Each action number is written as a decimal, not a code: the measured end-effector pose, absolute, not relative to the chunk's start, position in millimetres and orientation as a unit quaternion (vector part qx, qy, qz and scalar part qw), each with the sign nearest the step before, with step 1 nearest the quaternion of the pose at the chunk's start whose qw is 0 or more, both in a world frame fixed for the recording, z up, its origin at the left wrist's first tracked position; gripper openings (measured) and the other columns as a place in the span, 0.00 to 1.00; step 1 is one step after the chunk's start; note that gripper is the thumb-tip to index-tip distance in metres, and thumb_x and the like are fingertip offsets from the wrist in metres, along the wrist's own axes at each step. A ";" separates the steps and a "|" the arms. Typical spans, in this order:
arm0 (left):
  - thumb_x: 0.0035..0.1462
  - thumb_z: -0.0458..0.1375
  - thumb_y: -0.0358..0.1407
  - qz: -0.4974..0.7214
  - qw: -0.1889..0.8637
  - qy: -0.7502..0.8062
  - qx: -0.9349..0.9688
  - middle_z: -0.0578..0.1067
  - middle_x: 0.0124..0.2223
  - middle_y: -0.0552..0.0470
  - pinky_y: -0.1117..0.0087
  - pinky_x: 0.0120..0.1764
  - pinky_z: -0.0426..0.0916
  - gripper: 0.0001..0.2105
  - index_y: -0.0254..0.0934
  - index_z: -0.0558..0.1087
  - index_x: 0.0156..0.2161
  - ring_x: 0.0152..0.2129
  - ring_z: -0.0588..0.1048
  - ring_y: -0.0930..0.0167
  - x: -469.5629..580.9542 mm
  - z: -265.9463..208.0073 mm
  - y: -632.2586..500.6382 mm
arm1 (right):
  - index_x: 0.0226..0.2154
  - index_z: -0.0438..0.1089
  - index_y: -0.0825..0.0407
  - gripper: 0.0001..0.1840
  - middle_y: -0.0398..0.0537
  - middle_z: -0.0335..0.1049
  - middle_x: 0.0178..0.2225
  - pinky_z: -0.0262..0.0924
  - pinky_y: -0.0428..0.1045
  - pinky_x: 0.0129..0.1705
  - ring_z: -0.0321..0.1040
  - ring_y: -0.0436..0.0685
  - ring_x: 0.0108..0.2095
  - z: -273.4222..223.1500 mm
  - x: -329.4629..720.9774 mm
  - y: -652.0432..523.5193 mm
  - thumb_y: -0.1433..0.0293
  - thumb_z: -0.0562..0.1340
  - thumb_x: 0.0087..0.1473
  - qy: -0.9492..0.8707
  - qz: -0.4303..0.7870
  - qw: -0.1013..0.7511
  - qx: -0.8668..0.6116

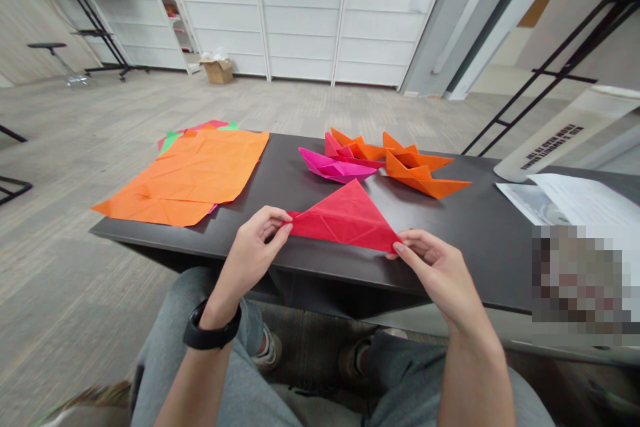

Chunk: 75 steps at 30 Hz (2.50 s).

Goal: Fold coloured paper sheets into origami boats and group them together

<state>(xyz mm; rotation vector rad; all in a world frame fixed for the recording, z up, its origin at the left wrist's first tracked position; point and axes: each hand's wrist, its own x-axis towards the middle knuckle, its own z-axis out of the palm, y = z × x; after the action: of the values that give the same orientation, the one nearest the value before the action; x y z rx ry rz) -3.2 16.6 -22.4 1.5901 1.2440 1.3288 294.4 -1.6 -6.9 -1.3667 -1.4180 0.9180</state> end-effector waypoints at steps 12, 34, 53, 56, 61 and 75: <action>0.59 0.62 0.36 0.498 0.372 0.482 0.617 0.77 0.37 0.52 0.70 0.40 0.73 0.05 0.37 0.73 0.37 0.34 0.77 0.71 -4.2 -20.9 15.6 | 0.32 0.75 0.49 0.17 0.48 0.78 0.29 0.69 0.50 0.36 0.76 0.59 0.30 -7.5 295.0 -1.7 0.53 0.71 0.50 -0.573 0.384 0.476 -0.546; 0.59 0.62 0.37 0.475 0.382 0.499 0.616 0.78 0.40 0.51 0.69 0.44 0.71 0.07 0.37 0.75 0.42 0.38 0.77 0.69 -3.8 -19.8 14.1 | 0.38 0.77 0.51 0.16 0.48 0.78 0.25 0.65 0.53 0.40 0.76 0.61 0.31 -13.7 296.9 0.0 0.56 0.65 0.54 -0.582 0.349 0.435 -0.591; 0.54 0.66 0.37 0.535 0.437 0.483 0.538 0.81 0.33 0.52 0.72 0.38 0.75 0.14 0.36 0.73 0.44 0.32 0.81 0.70 1.7 -13.8 14.9 | 0.49 0.69 0.50 0.28 0.47 0.80 0.26 0.67 0.54 0.42 0.78 0.61 0.33 -11.9 291.4 1.0 0.52 0.68 0.52 -0.553 0.394 0.452 -0.578; 0.51 0.68 0.34 0.554 0.449 0.476 0.515 0.81 0.32 0.55 0.73 0.35 0.75 0.23 0.39 0.66 0.51 0.30 0.81 0.71 2.6 -14.8 15.9 | 0.49 0.66 0.50 0.29 0.47 0.79 0.26 0.67 0.54 0.42 0.78 0.61 0.32 -11.9 290.6 0.8 0.51 0.69 0.50 -0.542 0.405 0.460 -0.576; 0.52 0.67 0.34 0.563 0.414 0.470 0.539 0.81 0.33 0.52 0.74 0.40 0.75 0.09 0.37 0.70 0.34 0.33 0.81 0.72 1.1 -19.3 16.9 | 0.49 0.65 0.49 0.29 0.47 0.80 0.27 0.66 0.55 0.42 0.78 0.62 0.33 -12.7 290.1 0.7 0.51 0.69 0.50 -0.538 0.406 0.461 -0.578; 0.53 0.66 0.38 0.518 0.411 0.472 0.583 0.81 0.37 0.47 0.68 0.42 0.77 0.08 0.35 0.77 0.35 0.35 0.81 0.67 -3.6 -8.5 11.3 | 0.39 0.74 0.53 0.25 0.53 0.80 0.30 0.69 0.55 0.38 0.78 0.62 0.30 -8.5 288.6 2.4 0.50 0.69 0.48 -0.538 0.398 0.463 -0.581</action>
<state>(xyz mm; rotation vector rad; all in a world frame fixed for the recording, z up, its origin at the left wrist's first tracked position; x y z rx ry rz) -3.6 11.3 -8.5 1.4667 1.1879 1.3044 288.6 2.4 -8.5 -1.4280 -1.3236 0.9773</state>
